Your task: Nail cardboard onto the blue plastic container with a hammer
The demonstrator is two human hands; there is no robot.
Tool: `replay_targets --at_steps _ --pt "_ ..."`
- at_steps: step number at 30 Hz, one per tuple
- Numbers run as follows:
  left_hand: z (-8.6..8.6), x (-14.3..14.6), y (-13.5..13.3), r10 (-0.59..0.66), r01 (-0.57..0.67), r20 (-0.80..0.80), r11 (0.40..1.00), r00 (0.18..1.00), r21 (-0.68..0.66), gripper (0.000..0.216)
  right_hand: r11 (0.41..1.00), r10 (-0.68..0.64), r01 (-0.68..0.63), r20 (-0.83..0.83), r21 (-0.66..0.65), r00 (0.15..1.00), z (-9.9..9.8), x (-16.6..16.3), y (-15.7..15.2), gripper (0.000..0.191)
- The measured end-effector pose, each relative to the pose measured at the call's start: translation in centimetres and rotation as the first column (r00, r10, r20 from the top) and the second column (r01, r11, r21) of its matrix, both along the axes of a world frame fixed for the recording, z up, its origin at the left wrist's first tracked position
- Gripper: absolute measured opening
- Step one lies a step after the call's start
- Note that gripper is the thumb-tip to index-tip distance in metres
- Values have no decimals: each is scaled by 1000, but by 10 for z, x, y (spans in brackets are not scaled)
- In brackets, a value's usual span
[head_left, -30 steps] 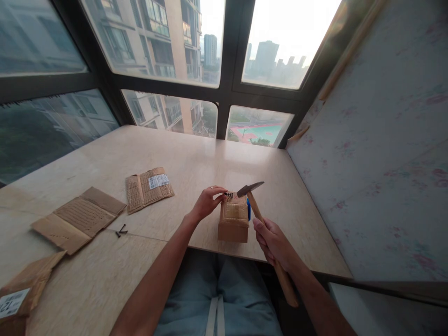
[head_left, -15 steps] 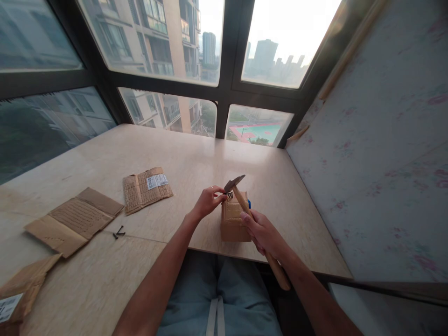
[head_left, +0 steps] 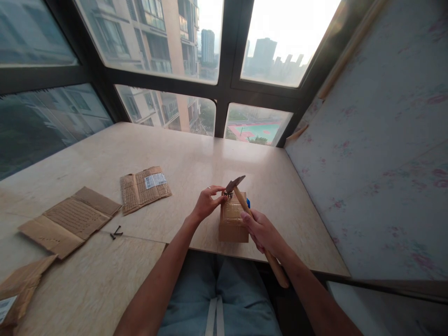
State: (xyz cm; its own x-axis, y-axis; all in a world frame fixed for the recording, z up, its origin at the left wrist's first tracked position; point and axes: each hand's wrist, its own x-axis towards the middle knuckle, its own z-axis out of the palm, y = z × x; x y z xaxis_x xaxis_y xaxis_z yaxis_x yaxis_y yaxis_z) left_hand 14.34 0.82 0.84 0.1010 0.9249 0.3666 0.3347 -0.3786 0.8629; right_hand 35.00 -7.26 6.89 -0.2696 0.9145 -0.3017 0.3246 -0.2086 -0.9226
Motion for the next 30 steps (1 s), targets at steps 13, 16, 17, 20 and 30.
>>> replay_targets --at_steps 13,16,17,20,30 --pt "-1 0 -1 -40 45 67 997 997 -67 21 998 9 -20 171 63 985 4 -2 0 31" --pt "-1 0 1 -32 37 68 997 997 -72 17 997 -1 -10 160 71 987 5 0 -3 33" --pt "-1 1 1 -34 38 59 997 998 -72 16 998 -1 -10 151 69 989 6 1 -4 33" --pt "3 0 3 -47 48 15 997 999 -59 14 998 -15 9 103 54 995 8 5 -6 35" --pt "8 -2 6 -91 87 -88 995 992 -45 12 991 -124 121 -43 -47 991 2 16 -6 40"
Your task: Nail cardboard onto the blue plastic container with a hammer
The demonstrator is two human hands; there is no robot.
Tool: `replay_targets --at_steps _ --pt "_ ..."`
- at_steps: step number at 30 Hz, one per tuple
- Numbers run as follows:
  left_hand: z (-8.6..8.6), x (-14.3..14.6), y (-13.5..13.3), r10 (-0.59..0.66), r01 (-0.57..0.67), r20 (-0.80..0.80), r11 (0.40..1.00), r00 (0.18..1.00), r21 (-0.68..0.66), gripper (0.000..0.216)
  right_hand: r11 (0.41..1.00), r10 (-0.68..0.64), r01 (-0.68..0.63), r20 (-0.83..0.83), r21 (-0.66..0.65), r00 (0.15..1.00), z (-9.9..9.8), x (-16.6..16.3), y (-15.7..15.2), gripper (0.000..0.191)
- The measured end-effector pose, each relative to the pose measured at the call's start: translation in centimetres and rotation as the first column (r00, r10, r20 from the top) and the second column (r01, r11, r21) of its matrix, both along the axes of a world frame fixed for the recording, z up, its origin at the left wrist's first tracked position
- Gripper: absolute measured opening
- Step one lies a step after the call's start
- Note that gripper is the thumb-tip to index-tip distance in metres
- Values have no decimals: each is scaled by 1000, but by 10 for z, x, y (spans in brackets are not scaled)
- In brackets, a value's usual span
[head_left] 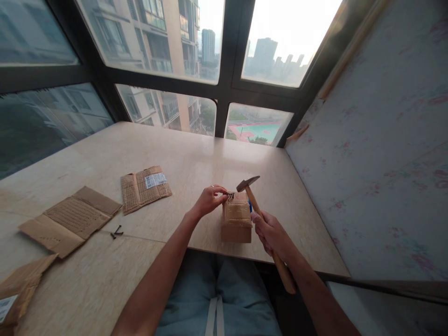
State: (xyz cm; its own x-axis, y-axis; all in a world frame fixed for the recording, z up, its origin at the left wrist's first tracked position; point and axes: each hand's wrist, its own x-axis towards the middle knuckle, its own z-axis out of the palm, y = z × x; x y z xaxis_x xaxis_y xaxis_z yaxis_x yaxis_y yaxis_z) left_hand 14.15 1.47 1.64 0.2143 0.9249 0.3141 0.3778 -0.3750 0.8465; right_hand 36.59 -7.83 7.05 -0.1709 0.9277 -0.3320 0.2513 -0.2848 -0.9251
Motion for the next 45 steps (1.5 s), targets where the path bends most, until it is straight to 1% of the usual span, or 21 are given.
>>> replay_targets --at_steps 3,6,10,12,15,18,22,25,28,33,39,45 --pt "0 2 0 -23 22 -12 1000 1000 -14 13 1000 -3 3 -13 -10 1000 0 0 -1 41" --pt "2 3 -1 -29 29 -19 1000 999 2 12 1000 -4 4 -28 -9 1000 -1 -1 -3 41" --pt "4 3 -4 -16 16 -11 999 1000 43 10 1000 -13 15 -62 25 998 -6 -1 -3 40" --pt "4 3 -6 -3 3 -2 999 1000 34 11 998 -34 38 -66 54 997 -10 0 -1 39" --pt "2 3 -9 41 -40 17 999 999 -7 16 988 -98 101 -31 114 995 -16 1 5 38" --pt "0 4 -10 66 -65 37 998 997 -13 13 961 -210 198 48 193 976 -21 2 12 38" --pt "-2 7 -8 68 -69 29 997 997 40 6 922 -336 293 148 254 930 -28 5 21 36" --pt "-3 9 -7 79 -79 1 992 997 96 5 912 -375 324 194 251 906 -33 6 23 33" --pt "-4 12 -8 98 -96 -11 986 995 135 4 918 -371 321 218 232 902 -36 6 23 32" --pt "-8 14 -7 118 -112 -21 977 993 179 4 933 -330 285 208 219 921 -42 5 22 33" --pt "-13 13 -4 109 -106 -14 981 994 163 3 936 -319 273 207 223 925 -48 6 24 36" --pt "-12 13 -4 82 -81 -2 988 997 130 3 938 -319 274 216 215 923 -50 6 25 35"
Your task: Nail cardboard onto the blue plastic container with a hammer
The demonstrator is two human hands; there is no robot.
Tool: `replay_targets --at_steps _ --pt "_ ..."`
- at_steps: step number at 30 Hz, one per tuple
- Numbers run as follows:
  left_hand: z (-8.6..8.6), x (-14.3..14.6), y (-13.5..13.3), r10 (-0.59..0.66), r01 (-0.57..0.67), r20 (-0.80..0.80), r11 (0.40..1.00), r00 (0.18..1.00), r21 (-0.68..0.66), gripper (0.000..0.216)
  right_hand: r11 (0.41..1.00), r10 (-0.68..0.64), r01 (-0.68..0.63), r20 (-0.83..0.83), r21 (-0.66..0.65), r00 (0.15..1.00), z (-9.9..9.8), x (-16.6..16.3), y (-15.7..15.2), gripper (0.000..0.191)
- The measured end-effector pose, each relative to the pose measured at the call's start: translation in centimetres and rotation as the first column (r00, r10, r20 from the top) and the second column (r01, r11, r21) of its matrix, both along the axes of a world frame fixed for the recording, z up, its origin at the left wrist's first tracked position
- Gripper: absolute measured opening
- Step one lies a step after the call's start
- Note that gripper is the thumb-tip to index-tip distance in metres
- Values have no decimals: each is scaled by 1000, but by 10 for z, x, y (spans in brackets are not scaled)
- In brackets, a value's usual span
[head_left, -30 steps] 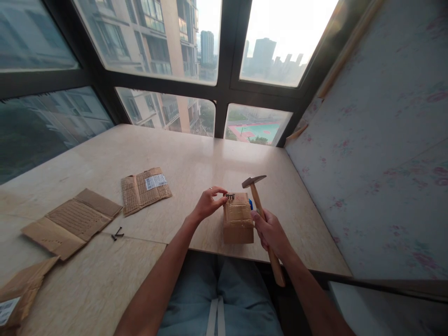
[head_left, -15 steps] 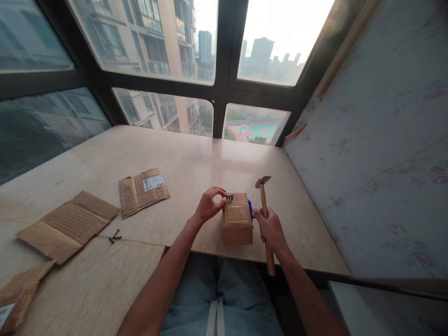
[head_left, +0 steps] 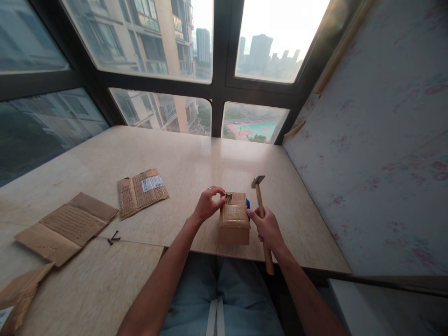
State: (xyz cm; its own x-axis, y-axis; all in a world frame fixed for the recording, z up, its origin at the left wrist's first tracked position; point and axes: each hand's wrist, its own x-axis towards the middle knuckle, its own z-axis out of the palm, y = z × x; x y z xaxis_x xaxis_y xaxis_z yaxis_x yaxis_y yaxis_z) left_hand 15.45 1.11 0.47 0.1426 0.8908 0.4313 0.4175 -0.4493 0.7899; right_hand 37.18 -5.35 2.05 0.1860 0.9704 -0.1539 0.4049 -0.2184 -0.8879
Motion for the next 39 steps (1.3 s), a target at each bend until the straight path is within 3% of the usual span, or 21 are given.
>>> replay_targets --at_steps 24,39 --pt "1 -10 2 -89 141 230 966 969 -218 17 1000 -4 4 -6 -28 1000 9 -1 0 33" --pt "-1 -5 5 -63 82 158 990 986 -117 9 998 -8 3 71 64 997 29 -2 -6 35"
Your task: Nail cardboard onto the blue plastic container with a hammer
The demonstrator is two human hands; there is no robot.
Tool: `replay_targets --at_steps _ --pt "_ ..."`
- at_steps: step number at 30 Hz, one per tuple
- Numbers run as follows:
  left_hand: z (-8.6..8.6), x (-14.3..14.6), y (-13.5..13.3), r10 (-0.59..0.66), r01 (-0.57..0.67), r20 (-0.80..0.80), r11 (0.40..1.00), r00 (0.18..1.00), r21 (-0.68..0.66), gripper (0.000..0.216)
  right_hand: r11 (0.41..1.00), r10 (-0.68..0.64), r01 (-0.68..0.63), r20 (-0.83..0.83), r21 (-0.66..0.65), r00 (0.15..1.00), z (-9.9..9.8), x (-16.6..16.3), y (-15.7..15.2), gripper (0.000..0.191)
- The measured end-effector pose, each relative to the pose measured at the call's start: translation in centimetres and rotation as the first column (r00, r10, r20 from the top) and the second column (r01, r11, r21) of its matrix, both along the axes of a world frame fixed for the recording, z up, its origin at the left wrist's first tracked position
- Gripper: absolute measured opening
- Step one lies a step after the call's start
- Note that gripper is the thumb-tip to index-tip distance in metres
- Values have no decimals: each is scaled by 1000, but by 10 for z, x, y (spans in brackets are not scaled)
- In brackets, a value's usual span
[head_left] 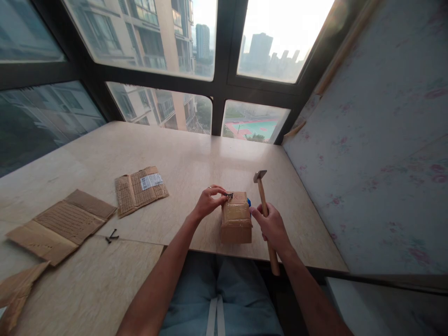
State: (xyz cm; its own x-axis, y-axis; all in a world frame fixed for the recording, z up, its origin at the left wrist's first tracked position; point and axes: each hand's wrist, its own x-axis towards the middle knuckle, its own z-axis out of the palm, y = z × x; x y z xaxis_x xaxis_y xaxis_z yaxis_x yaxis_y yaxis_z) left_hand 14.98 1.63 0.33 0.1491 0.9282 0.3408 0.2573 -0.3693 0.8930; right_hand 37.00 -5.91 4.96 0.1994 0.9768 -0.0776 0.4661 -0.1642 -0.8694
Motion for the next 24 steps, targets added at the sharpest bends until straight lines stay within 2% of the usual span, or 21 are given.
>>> replay_targets --at_steps 6,12,24 --pt "-1 -1 -4 -9 9 1 1000 1000 3 11 997 48 -50 -32 -51 998 17 -6 -7 35" --pt "0 2 -7 37 -37 -6 999 999 30 11 989 118 -126 -94 -78 989 32 -12 -17 36" --pt "3 -1 -8 47 -38 -90 994 995 105 9 981 158 -172 -143 -92 977 35 -17 -24 33"
